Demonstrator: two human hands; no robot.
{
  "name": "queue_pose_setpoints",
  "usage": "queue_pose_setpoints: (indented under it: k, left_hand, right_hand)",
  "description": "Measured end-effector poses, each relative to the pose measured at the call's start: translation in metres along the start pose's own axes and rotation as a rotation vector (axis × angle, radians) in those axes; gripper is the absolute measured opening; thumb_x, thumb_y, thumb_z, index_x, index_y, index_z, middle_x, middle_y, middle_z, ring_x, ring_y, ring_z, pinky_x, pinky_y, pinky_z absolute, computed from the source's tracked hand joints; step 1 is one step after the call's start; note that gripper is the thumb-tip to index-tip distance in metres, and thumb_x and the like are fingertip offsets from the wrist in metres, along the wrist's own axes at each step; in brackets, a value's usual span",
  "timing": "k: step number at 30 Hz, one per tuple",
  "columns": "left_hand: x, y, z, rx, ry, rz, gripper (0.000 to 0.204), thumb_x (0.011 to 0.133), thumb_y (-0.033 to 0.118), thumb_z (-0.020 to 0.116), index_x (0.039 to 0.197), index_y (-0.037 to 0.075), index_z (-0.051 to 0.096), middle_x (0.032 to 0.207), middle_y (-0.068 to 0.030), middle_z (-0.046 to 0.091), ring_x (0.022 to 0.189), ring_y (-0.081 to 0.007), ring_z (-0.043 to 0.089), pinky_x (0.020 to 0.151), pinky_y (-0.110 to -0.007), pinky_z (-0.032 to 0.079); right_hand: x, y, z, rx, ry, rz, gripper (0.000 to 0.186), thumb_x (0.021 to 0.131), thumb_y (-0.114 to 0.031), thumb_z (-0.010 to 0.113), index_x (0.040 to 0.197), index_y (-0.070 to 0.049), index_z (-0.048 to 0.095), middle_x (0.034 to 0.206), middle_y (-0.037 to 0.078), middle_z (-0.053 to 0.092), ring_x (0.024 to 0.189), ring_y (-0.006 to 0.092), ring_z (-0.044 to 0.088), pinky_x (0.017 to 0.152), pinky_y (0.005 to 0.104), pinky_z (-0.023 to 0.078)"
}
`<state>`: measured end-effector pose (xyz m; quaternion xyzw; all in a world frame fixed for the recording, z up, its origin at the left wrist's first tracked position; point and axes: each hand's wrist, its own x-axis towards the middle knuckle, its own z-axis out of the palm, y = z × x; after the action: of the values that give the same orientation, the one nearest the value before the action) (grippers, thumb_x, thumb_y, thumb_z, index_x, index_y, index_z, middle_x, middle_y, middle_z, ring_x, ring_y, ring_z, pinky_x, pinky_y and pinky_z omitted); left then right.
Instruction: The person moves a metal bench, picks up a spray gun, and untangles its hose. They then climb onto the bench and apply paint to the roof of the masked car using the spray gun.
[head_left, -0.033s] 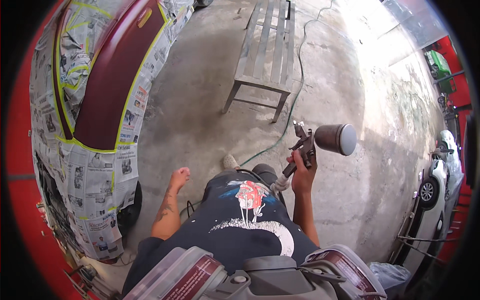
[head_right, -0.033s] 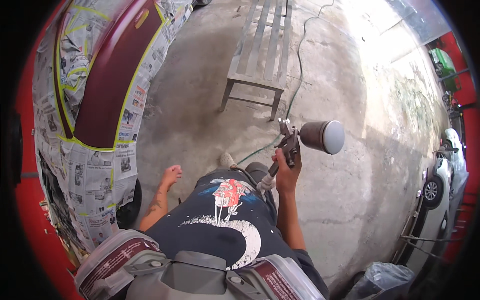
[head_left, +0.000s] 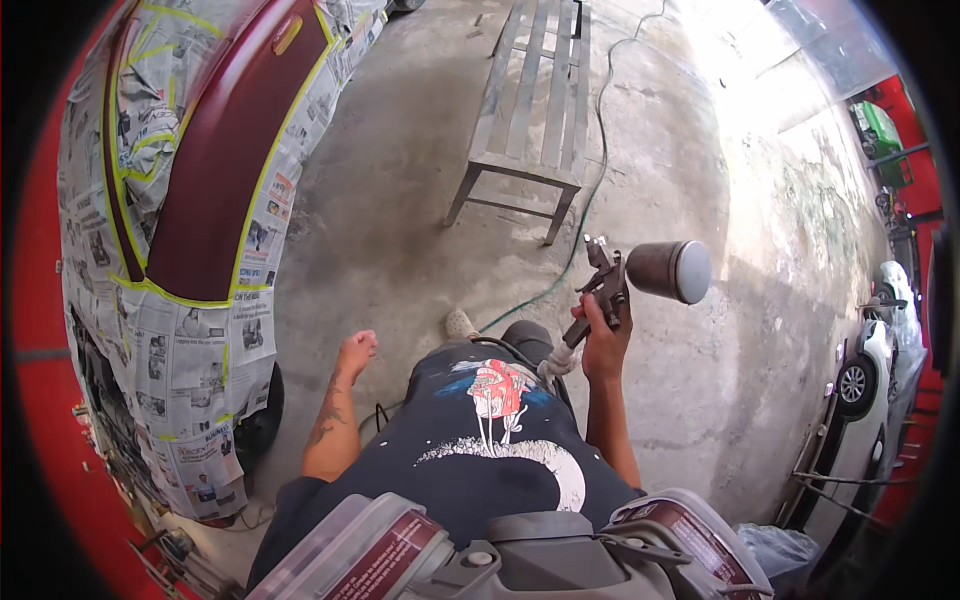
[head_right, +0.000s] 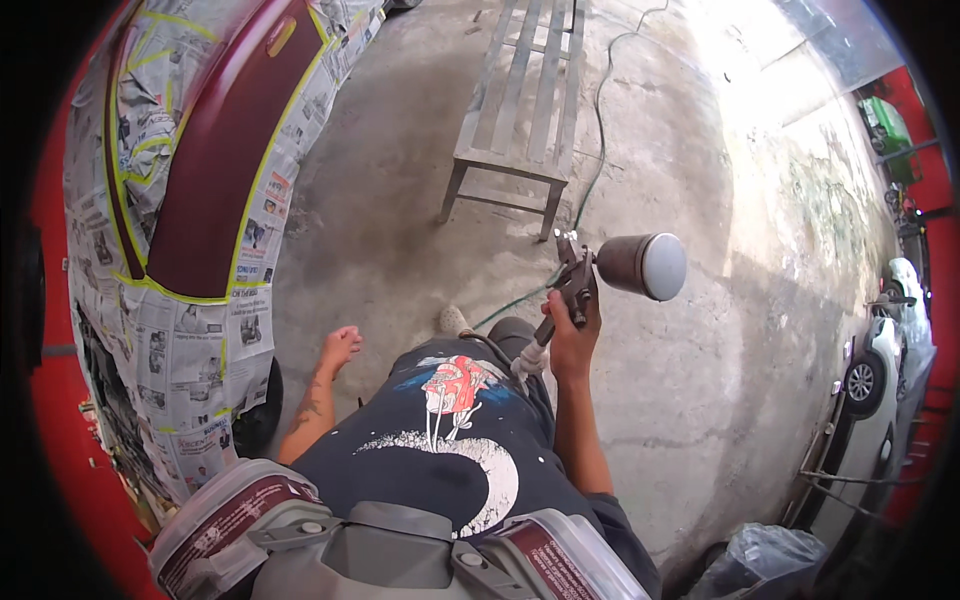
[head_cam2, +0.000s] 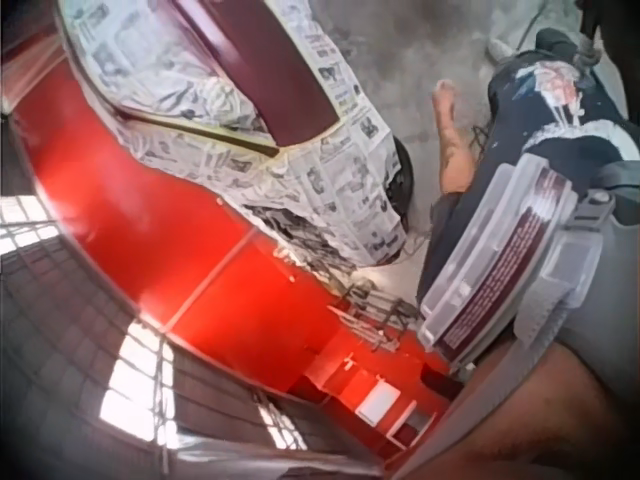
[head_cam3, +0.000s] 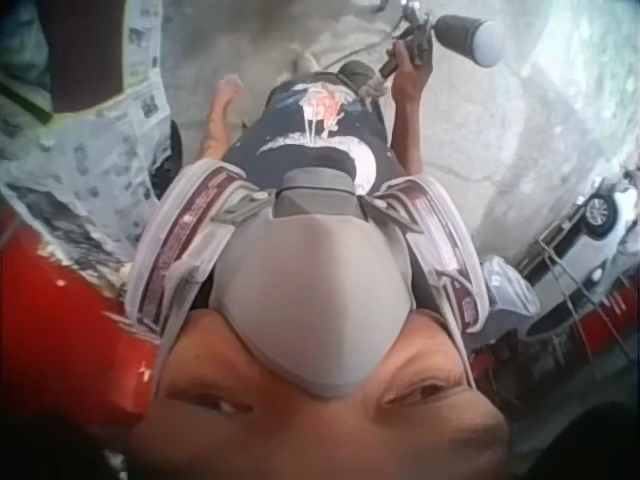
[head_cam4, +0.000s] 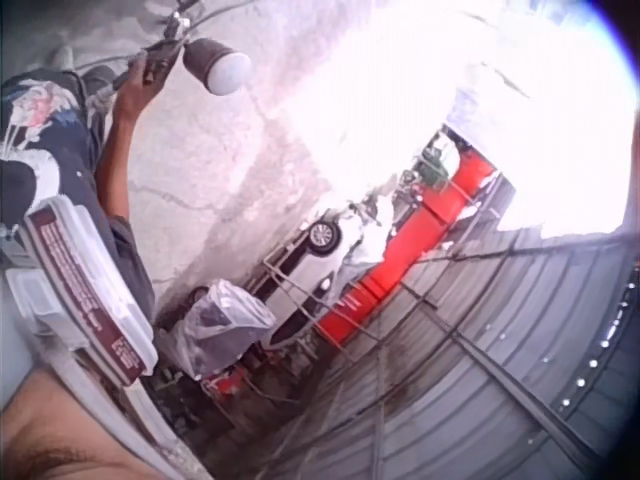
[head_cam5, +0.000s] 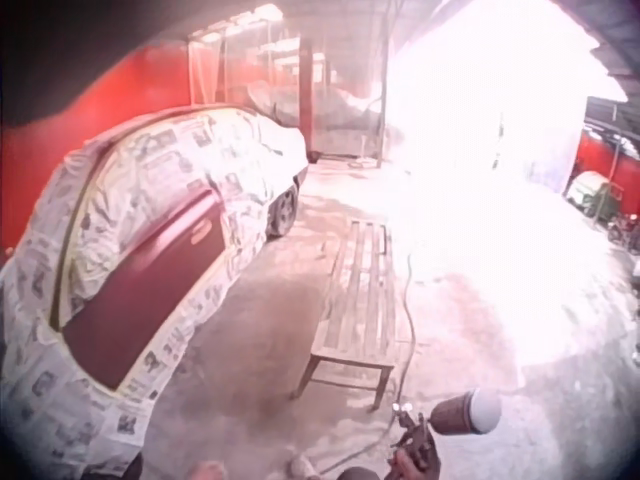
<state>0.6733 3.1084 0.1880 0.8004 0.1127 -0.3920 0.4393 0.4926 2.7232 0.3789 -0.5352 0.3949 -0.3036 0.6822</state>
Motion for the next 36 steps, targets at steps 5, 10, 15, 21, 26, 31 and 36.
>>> queue_pose_setpoints:
  k: [5,10,15,21,26,31,36]
  left_hand:
    - [0.005,0.024,-0.002,-0.041,0.114,-0.079,0.036,0.091,0.029,0.055,0.118,0.006,0.060,0.096,-0.0053,0.067,0.080,-0.0157,0.065,0.061,-0.027,0.047]
    - [-0.033,-0.034,0.015,-0.210,0.189,-0.351,0.042,0.092,0.036,0.053,0.126,0.012,0.052,0.109,-0.0057,0.064,0.089,-0.0195,0.062,0.072,-0.035,0.045]
    - [-0.113,-0.073,0.075,-0.419,0.288,-0.519,0.042,0.090,0.035,0.054,0.123,0.010,0.054,0.109,-0.0070,0.064,0.088,-0.0229,0.062,0.073,-0.038,0.047]
    - [-0.158,-0.031,0.175,-0.027,0.274,-0.409,0.041,0.089,0.033,0.055,0.120,0.008,0.058,0.104,-0.0073,0.065,0.087,-0.0219,0.063,0.072,-0.035,0.048]
    - [-0.139,0.037,0.202,-0.055,0.360,-0.414,0.040,0.088,0.032,0.055,0.118,0.006,0.060,0.100,-0.0075,0.066,0.086,-0.0210,0.064,0.071,-0.033,0.048]
    - [-0.134,0.139,0.190,-0.173,0.453,-0.463,0.038,0.087,0.030,0.057,0.115,0.004,0.063,0.096,-0.0066,0.067,0.082,-0.0178,0.065,0.067,-0.028,0.049]
    - [-0.134,0.125,0.185,-0.177,0.455,-0.445,0.039,0.086,0.029,0.057,0.116,0.005,0.062,0.096,-0.0053,0.067,0.083,-0.0163,0.065,0.066,-0.027,0.049]
  right_hand:
    - [0.100,0.021,0.037,0.044,-0.147,-0.019,0.035,0.085,-0.002,0.060,0.118,-0.002,0.050,0.089,0.004,0.059,0.073,0.0102,0.057,0.067,0.0251,0.049]
    - [0.229,0.068,0.086,0.076,-0.112,-0.035,0.022,0.082,0.001,0.059,0.103,-0.002,0.052,0.081,0.004,0.058,0.065,0.0124,0.055,0.061,0.0267,0.047]
    - [0.348,0.110,0.126,0.136,-0.139,0.060,0.030,0.081,0.002,0.058,0.109,-0.001,0.049,0.078,0.004,0.056,0.064,0.0126,0.054,0.057,0.0275,0.047]
    - [0.416,0.162,0.166,0.058,-0.143,0.274,0.052,0.077,0.002,0.058,0.125,-0.006,0.042,0.075,0.004,0.053,0.061,0.0130,0.053,0.051,0.0283,0.046]
    - [0.450,0.176,0.158,-0.036,-0.133,0.356,0.063,0.077,0.004,0.057,0.134,-0.009,0.034,0.078,0.004,0.053,0.062,0.0135,0.052,0.052,0.0289,0.046]
    - [0.469,0.190,0.159,0.009,-0.257,0.318,0.066,0.077,0.004,0.057,0.136,-0.009,0.029,0.071,0.002,0.050,0.058,0.0106,0.049,0.050,0.0242,0.040]
    - [0.479,0.197,0.154,0.068,-0.243,0.316,0.043,0.077,0.003,0.059,0.116,-0.007,0.045,0.079,0.005,0.057,0.065,0.0146,0.056,0.057,0.0301,0.046]
